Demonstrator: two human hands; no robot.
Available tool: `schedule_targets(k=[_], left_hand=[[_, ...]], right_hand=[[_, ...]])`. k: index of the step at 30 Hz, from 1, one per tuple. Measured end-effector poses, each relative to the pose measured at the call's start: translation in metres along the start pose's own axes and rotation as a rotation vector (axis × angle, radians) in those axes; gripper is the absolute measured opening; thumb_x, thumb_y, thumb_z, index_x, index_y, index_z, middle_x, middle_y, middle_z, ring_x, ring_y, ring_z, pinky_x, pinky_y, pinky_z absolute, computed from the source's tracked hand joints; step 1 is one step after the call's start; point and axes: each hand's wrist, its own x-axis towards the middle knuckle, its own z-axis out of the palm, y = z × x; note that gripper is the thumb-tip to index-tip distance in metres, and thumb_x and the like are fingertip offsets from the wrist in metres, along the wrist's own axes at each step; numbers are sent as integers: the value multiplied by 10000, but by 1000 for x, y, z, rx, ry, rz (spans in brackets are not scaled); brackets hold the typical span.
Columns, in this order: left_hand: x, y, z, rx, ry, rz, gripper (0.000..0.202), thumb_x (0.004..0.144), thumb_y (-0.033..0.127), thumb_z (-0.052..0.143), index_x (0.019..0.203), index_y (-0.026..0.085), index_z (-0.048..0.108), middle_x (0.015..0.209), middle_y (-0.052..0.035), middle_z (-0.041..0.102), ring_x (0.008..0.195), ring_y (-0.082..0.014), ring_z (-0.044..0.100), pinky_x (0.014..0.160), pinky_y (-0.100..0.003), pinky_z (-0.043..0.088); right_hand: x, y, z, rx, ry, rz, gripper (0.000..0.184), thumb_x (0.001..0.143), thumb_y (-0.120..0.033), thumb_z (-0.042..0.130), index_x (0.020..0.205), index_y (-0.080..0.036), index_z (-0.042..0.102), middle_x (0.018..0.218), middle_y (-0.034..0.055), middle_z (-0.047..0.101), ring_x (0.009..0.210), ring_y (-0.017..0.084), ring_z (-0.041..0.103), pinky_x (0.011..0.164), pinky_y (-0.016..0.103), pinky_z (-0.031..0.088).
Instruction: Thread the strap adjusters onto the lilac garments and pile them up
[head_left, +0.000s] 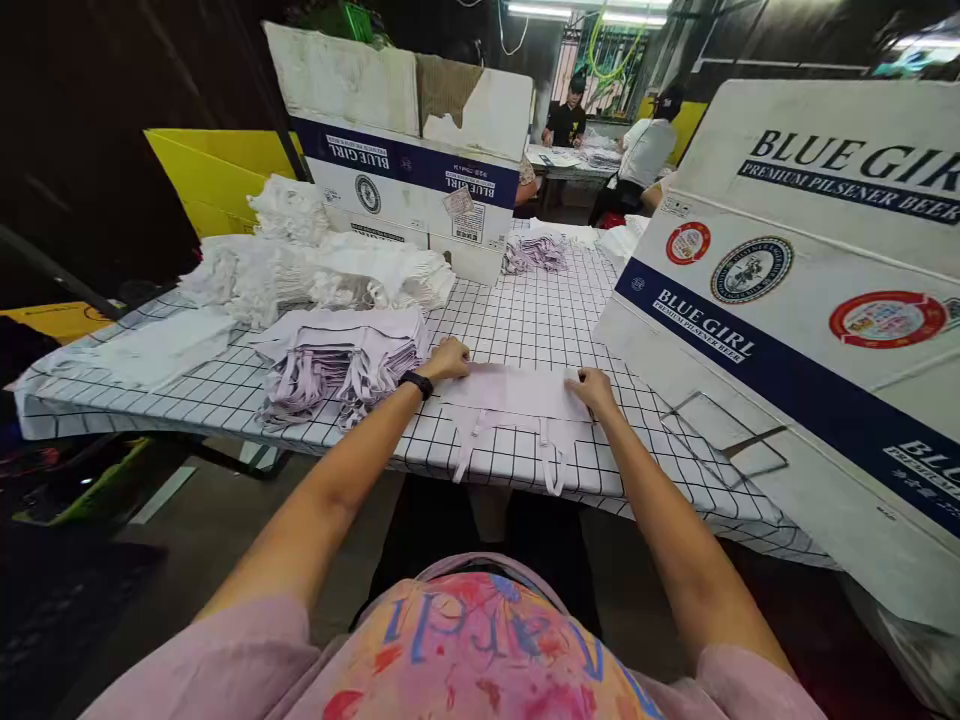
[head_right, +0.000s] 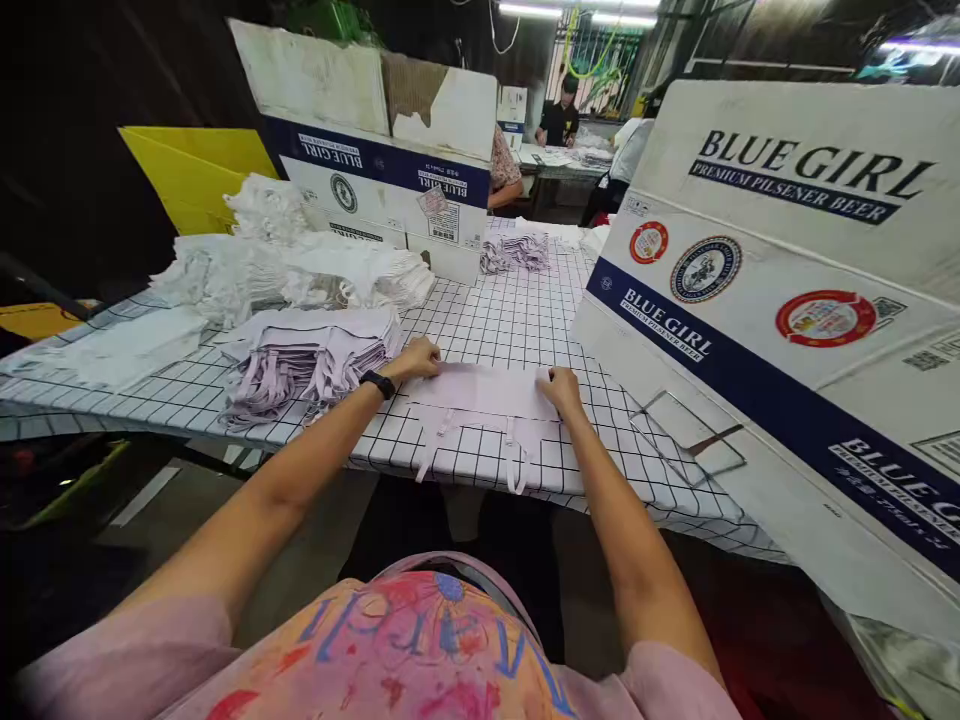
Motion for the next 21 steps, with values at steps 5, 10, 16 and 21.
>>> schedule_targets(k=[5,10,16,21], left_hand=[[-33,-2,-12,-148,136,74,201,683,86,618,857,138,705,869,-72,704,891,-236,631,784,-311,473],[-121,-23,-35,-350,321,66,195,738,130,585,897,164,691,815,-10,694,753,-156,620,693,-247,467],[-235,-59,-92,-776,587,-23,162,763,304,754,831,158,740,802,-33,708,751,-159,641,685,-247,504],[-261,-93,-158,-797,1002,-134,312,670,361,871,898,174,771,840,-39,733,743,-164,655,657,-236,518]], right_hand=[[-13,-14,-23,207,-75,-19,337,670,-498,707,714,-173,631,670,30,612,708,204,574,641,310,442],[-57,-34,-62,396,-241,-127,474,634,-588,802,791,-147,731,779,96,723,775,256,654,678,341,518],[-81,-83,-53,543,-505,-250,373,682,-503,878,866,-191,789,831,92,744,834,276,692,734,348,586],[-74,-176,-2,732,-683,-361,342,798,-467,825,979,-181,778,892,79,733,833,197,662,741,285,563]])
